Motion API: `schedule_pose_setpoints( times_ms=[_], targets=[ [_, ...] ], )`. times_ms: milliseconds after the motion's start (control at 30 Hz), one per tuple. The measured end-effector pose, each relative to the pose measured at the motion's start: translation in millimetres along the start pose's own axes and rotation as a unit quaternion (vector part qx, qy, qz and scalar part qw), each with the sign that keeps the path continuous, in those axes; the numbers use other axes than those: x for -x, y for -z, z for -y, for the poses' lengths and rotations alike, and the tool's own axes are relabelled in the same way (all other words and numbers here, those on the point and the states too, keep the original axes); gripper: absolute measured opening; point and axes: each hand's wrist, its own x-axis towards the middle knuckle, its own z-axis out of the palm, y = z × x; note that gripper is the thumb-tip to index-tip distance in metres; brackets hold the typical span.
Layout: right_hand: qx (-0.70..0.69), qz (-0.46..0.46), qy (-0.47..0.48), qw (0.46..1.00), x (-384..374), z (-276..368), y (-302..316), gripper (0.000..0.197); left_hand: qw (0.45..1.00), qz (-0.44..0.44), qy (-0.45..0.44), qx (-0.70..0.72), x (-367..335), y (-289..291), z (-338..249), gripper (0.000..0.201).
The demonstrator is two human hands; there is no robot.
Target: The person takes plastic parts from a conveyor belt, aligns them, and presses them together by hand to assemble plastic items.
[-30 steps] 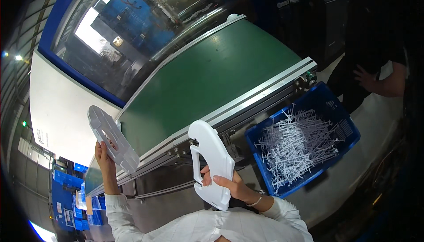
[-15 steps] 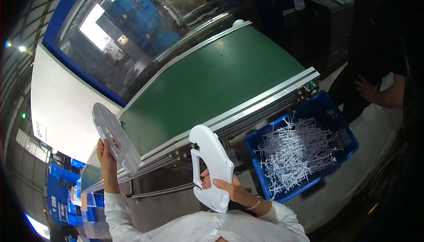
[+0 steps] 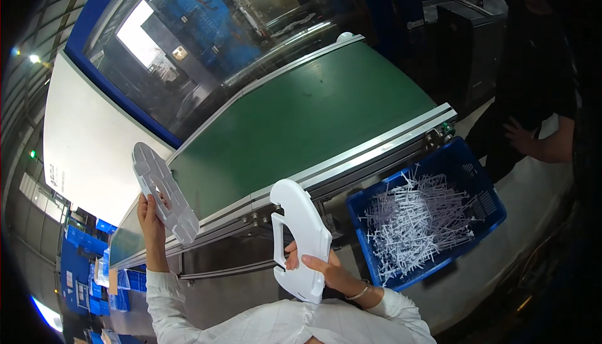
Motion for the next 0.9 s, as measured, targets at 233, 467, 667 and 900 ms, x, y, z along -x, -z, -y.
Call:
schedule_pose_setpoints(
  times_ms=[233, 467, 667, 900],
  targets=[
    [-0.015, 0.003, -0.009, 1.000, 2.0, -0.9, -5.1, 0.033, 1.000, -0.006, -0.001, -0.004, 2.8, 2.9, -1.2, 0.028],
    [-0.019, 0.015, -0.005, 1.000, 3.5, -2.2, -6.3, 0.032, 1.000, -0.010, -0.003, 0.008, 3.9, 0.2, -3.5, 0.026],
    [0.002, 0.014, -0.007, 1.000, 4.5, 0.2, -8.4, 0.032, 1.000, -0.002, -0.003, 0.009, 5.2, -1.1, -6.1, 0.026],
    [-0.008, 0.014, -0.005, 1.000, 5.4, -2.8, -9.4, 0.032, 1.000, -0.004, 0.000, 0.005, 5.2, 1.8, -2.9, 0.029]
  ],
)
